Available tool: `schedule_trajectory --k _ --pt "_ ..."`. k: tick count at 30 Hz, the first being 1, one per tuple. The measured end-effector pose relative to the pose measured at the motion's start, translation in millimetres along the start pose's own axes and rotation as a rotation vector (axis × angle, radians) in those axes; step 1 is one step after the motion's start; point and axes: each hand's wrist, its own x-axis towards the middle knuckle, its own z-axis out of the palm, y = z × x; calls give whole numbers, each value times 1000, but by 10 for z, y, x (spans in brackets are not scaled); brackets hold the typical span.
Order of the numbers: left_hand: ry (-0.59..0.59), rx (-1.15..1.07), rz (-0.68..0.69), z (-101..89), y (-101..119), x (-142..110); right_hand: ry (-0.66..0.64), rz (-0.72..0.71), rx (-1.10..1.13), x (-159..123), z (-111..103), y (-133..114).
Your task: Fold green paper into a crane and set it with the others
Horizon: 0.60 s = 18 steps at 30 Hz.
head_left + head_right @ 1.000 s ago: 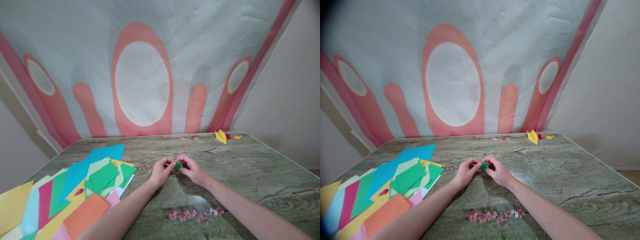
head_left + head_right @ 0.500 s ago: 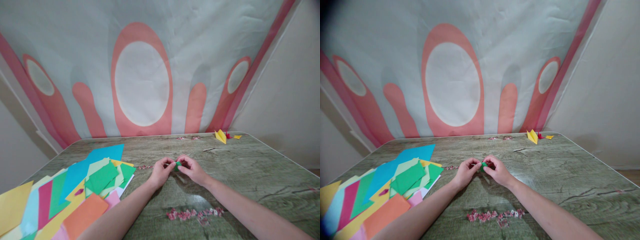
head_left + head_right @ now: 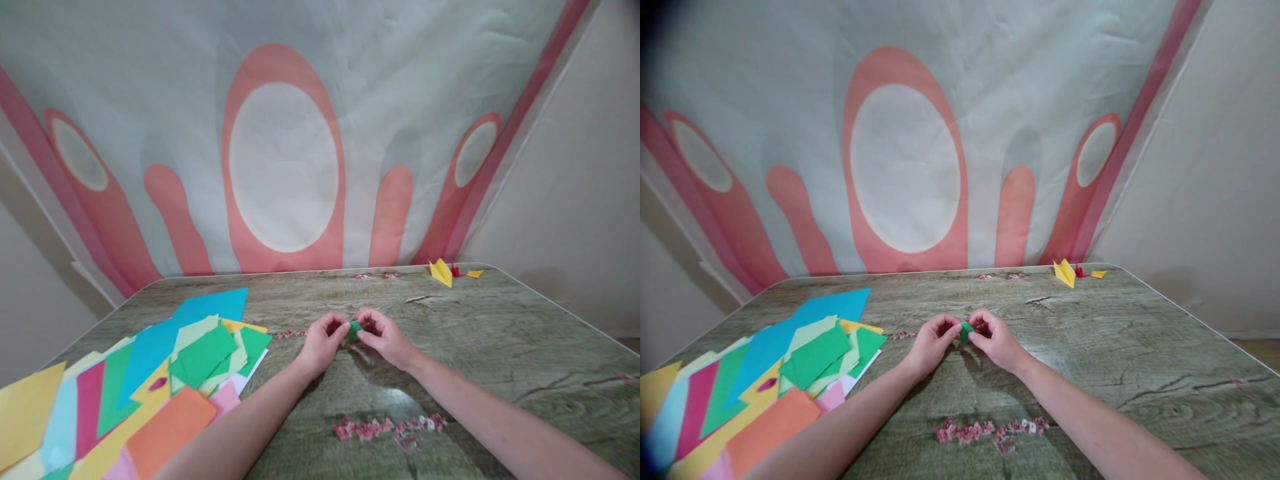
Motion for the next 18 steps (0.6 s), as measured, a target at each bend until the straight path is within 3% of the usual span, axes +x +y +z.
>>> schedule_trajectory --k 9,18 --pt "-34 -34 4 -3 68 -14 -27 -51 -94 13 -17 -10" --pt "-34 -40 -11 -24 58 -12 60 -128 -275 7 31 -29"
